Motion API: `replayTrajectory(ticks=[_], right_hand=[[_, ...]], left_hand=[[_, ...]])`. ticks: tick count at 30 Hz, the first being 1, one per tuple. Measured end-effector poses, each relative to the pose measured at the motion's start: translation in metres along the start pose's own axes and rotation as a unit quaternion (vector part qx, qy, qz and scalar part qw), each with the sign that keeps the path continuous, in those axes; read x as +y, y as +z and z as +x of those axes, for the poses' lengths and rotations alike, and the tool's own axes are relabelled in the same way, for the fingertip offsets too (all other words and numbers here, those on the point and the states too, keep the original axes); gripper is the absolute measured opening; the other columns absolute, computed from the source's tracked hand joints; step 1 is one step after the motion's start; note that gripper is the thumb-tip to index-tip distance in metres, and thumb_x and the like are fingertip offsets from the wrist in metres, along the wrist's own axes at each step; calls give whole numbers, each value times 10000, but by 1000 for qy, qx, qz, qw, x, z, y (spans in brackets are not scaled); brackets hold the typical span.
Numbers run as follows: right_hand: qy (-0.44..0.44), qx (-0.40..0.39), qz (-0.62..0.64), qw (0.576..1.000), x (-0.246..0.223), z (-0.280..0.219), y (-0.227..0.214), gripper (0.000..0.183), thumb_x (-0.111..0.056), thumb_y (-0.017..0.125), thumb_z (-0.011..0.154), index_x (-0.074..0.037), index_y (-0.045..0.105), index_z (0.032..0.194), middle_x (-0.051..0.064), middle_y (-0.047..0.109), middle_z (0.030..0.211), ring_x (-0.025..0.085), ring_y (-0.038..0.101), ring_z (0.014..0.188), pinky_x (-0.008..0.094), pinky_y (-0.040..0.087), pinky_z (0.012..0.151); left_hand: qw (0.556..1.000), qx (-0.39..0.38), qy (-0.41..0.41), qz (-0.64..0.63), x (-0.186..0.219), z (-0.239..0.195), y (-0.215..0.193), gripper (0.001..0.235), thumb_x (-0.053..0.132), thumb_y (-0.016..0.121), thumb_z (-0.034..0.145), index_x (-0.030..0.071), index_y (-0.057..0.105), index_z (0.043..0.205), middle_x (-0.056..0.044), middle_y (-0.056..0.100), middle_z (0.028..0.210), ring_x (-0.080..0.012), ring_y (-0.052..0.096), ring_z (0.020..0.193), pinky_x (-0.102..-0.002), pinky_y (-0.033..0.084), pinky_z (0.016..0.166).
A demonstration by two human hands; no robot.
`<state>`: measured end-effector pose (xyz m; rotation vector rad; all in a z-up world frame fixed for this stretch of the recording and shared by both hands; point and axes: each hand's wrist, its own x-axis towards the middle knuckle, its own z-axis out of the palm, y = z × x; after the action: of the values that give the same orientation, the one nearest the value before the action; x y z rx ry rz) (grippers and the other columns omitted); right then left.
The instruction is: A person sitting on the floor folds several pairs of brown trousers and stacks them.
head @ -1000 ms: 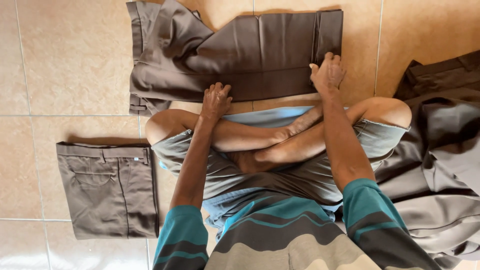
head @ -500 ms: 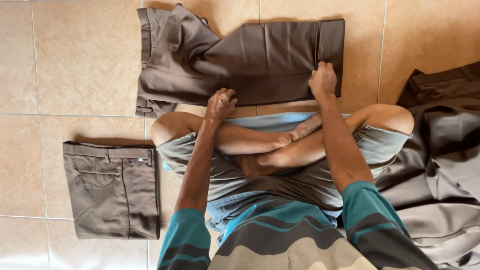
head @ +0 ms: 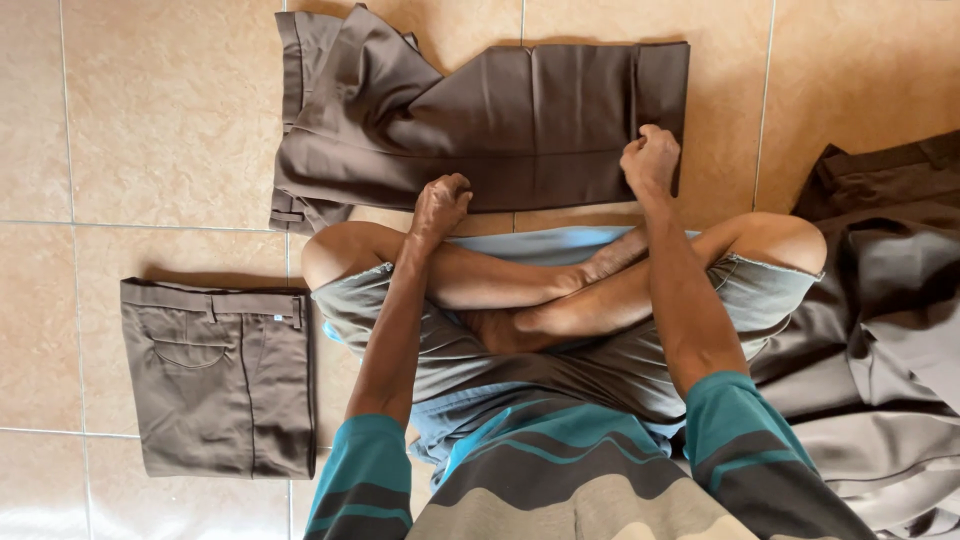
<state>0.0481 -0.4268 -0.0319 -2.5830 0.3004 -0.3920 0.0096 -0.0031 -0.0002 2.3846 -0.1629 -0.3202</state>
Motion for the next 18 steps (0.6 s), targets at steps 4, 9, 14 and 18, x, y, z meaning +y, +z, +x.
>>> replayTrajectory(ticks=[4,9,14,18], right_hand=[[-167,11,27,986,-74,-27,0,233,-68,704,836,-94,768,1059,142,681,855,361,703,836,452,567,775],[-215,-114,184,952,-141,-66,-24,262,-179,704,979,-147,758,1233,85,745,980,289,728,920,360,611,738],[-146,-26,78,986,-84,-48,-36,258,-127,673,1019,-56,702,1265,175,705,988,365,723,903,472,594,783],[2,-21,42,999,-55,-41,-25,333,-205,741,984,-67,673,1279,198,689,994,389,727,911,504,597,811]], left_hand=[[979,-1,-103,-175,27,1,18,244,315,788,907,190,751,1113,-95,773,1007,-286,763,925,-415,638,763],[927,-40,-163,-336,46,-4,45,443,270,868,858,-21,720,1157,-252,752,992,-287,785,803,-376,678,652],[941,57,-243,-230,62,14,79,494,412,878,776,32,730,1055,-221,757,917,-317,773,792,-439,654,691],[964,90,-240,-72,83,24,92,277,313,723,882,102,720,1062,-208,759,1008,-430,750,997,-541,597,889]])
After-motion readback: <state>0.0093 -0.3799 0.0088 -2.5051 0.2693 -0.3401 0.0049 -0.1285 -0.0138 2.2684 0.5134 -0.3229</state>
